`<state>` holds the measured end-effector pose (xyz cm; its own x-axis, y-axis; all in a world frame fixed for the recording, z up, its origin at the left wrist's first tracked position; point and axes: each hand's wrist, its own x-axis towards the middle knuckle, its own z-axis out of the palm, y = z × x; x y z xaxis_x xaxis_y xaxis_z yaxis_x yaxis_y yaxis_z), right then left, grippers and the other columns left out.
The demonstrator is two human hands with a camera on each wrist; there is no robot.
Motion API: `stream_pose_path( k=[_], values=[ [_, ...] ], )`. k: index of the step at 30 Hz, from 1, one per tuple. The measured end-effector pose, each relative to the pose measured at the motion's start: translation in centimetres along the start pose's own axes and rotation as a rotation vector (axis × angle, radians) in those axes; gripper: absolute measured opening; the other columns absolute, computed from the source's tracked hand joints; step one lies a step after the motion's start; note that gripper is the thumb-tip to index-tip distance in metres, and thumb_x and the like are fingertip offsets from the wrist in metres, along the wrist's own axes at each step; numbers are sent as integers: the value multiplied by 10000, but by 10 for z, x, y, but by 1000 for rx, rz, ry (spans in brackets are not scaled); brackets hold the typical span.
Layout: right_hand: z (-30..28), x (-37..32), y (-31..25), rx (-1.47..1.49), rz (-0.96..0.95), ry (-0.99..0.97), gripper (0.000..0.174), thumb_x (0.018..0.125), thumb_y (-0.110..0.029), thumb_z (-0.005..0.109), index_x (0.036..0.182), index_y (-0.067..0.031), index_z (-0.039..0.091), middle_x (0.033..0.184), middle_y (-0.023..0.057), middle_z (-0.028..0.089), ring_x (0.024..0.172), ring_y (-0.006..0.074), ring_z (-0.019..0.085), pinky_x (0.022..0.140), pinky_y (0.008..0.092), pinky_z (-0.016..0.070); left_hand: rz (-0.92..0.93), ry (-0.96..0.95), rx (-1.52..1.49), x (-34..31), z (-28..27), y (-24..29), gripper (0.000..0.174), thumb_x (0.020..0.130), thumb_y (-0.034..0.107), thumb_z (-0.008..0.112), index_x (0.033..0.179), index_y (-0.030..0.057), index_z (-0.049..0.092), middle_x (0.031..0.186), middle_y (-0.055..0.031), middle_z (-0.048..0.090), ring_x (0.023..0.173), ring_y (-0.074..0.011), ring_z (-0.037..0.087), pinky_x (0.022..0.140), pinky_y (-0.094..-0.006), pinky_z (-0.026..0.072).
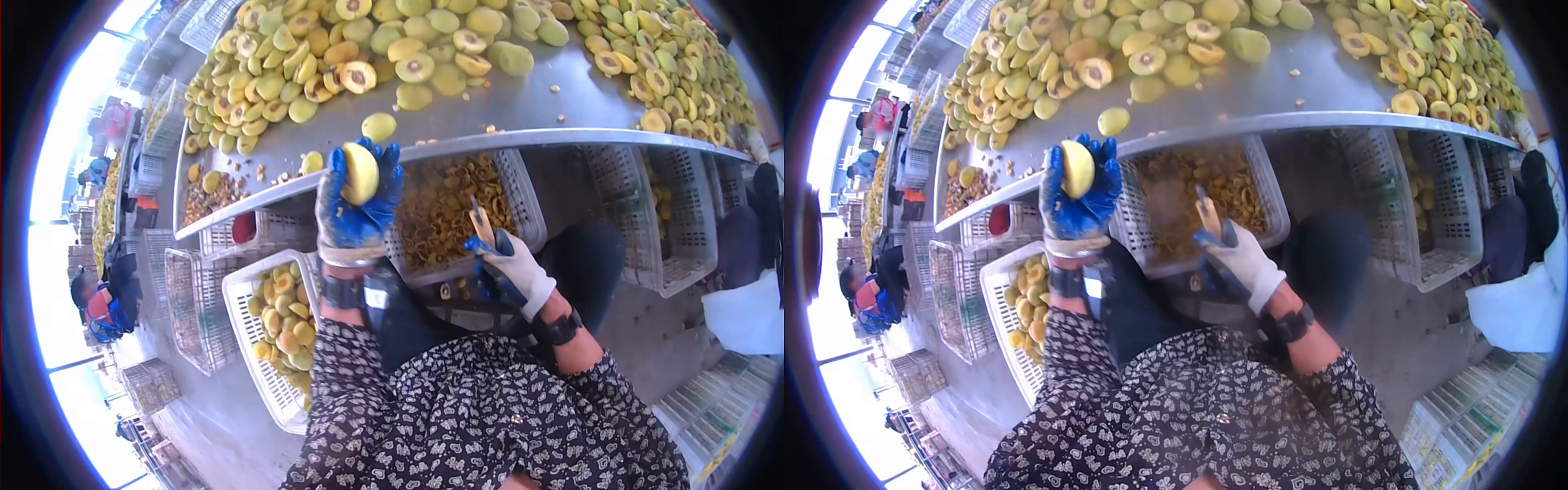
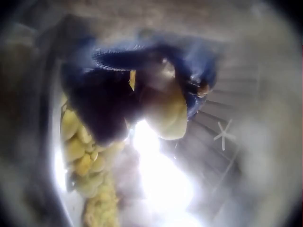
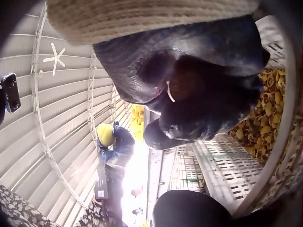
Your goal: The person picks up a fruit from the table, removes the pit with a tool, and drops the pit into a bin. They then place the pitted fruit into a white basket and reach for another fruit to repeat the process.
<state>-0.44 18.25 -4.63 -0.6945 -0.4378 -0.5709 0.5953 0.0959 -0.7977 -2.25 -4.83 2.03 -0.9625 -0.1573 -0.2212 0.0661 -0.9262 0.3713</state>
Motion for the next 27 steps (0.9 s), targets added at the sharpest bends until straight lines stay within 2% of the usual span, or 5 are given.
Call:
stream_pose_path(
  k=[4, 10, 19, 21, 27],
  values=[
    [19, -29, -34, -235, -85, 11, 229, 844, -190, 618, 907, -11, 490, 706, 54, 577, 535, 108, 553, 473, 269, 437, 61, 78, -181, -26, -17, -42, 329, 903, 274, 561, 1073, -7, 583, 1054, -137, 630, 1087, -307, 557, 900, -440, 489],
    [45, -55, -50, -896, -339, 57, 296, 820, -174, 607, 998, 6, 454, 753, 235, 589, 743, 405, 602, 629, 449, 462, -10, 34, 57, -42, -31, -53, 462, 948, 439, 424, 1108, 26, 553, 1052, -150, 622, 1013, -300, 592, 919, -452, 469],
    [60, -66, -44, -1055, -498, 28, 254, 860, -139, 500, 1058, 19, 487, 779, 218, 623, 741, 377, 622, 663, 470, 468, 75, 85, 328, -56, -34, -59, 488, 959, 440, 416, 1063, -11, 567, 923, -137, 639, 854, -251, 633, 798, -394, 532],
    [63, -63, -39, -1028, -296, 3, 239, 862, -129, 490, 1054, 14, 489, 802, 228, 625, 767, 371, 625, 665, 465, 474, 118, 170, 432, -58, -27, -62, 458, 944, 419, 474, 970, -20, 604, 826, -128, 647, 750, -231, 644, 696, -348, 552],
    [56, -60, -16, -952, -186, -47, 223, 869, -159, 505, 1009, 15, 512, 821, 228, 635, 755, 347, 636, 652, 427, 491, 7, 229, 686, -54, -47, -62, 442, 929, 409, 508, 899, -19, 613, 769, -133, 643, 651, -237, 635, 600, -339, 546]
  ],
)
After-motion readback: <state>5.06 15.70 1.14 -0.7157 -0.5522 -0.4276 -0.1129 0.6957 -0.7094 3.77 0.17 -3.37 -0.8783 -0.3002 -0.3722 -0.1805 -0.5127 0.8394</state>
